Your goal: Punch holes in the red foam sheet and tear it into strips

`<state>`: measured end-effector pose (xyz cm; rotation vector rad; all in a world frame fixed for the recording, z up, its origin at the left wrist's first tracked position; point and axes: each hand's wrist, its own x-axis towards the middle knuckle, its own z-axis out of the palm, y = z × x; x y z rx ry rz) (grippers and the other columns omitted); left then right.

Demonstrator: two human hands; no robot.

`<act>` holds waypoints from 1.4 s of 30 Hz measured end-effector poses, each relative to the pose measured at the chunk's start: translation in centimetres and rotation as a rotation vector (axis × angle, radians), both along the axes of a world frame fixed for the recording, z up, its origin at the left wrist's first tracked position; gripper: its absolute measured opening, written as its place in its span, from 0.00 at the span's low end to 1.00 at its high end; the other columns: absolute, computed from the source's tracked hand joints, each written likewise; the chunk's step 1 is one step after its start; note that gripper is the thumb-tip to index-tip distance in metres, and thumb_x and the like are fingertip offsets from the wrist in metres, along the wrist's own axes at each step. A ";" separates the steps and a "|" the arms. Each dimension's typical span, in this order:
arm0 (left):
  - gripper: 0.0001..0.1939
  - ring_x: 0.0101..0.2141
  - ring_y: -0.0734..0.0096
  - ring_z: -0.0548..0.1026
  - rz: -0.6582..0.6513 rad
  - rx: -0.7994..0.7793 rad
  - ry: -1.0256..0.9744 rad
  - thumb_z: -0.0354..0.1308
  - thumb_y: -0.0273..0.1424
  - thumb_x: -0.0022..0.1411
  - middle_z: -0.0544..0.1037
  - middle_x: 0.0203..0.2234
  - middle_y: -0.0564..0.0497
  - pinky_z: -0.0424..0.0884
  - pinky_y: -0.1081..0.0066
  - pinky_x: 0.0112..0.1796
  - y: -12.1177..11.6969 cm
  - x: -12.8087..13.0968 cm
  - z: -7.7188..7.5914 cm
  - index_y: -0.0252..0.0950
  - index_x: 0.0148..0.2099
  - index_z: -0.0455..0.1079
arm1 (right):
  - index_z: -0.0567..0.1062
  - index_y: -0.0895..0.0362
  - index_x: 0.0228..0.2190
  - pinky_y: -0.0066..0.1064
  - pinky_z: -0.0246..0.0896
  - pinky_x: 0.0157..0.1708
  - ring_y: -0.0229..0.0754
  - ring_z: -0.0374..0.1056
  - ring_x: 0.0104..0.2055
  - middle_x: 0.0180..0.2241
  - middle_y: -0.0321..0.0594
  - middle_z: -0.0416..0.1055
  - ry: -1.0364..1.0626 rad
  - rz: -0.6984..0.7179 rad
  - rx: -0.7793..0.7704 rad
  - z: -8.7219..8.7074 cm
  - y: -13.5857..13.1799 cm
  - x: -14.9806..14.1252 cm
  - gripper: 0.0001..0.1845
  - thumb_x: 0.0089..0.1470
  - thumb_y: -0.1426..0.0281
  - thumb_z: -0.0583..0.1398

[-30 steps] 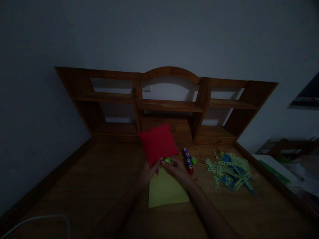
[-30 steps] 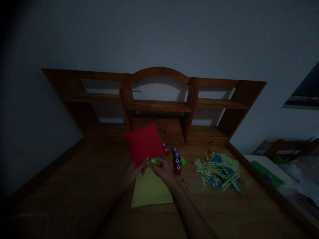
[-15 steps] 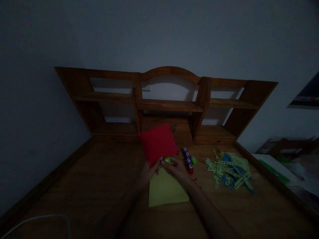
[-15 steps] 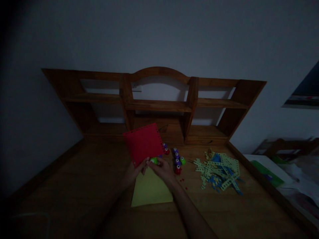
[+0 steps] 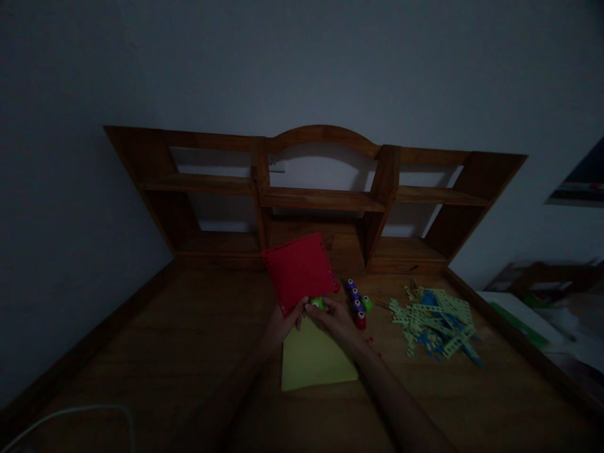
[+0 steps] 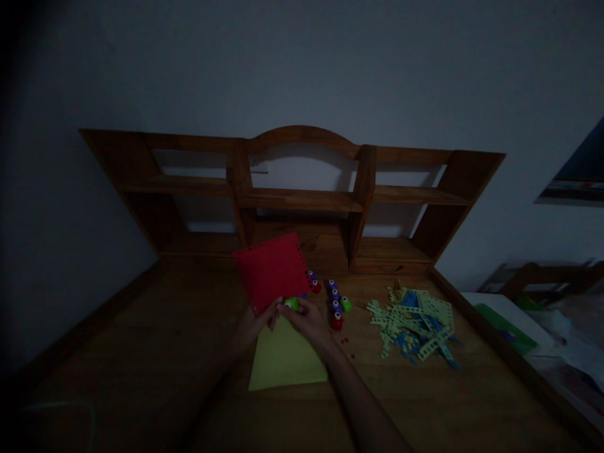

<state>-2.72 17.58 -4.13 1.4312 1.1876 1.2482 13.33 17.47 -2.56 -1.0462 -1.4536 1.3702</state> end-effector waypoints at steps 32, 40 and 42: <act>0.22 0.15 0.77 0.63 0.025 0.009 0.010 0.55 0.47 0.58 0.64 0.13 0.57 0.58 0.76 0.20 0.1 0.1 0.1 0.35 0.22 0.62 | 0.70 0.58 0.27 0.25 0.39 0.20 0.31 0.48 0.21 0.19 0.29 0.56 0.001 0.005 -0.005 0.0 0.1 -0.1 0.22 0.44 0.51 0.64; 0.22 0.15 0.76 0.63 0.015 0.003 0.030 0.54 0.47 0.59 0.64 0.12 0.57 0.58 0.75 0.20 0.3 0.0 -0.3 0.35 0.22 0.63 | 0.70 0.58 0.28 0.26 0.40 0.21 0.32 0.49 0.22 0.21 0.30 0.56 -0.030 0.005 0.016 0.2 0.0 0.0 0.21 0.46 0.52 0.63; 0.23 0.16 0.76 0.64 0.006 0.005 0.035 0.54 0.47 0.59 0.64 0.12 0.56 0.59 0.75 0.21 0.2 0.0 -0.1 0.35 0.22 0.63 | 0.70 0.58 0.28 0.26 0.39 0.20 0.32 0.48 0.21 0.20 0.29 0.55 -0.025 0.015 0.002 0.3 -0.1 0.0 0.21 0.46 0.51 0.63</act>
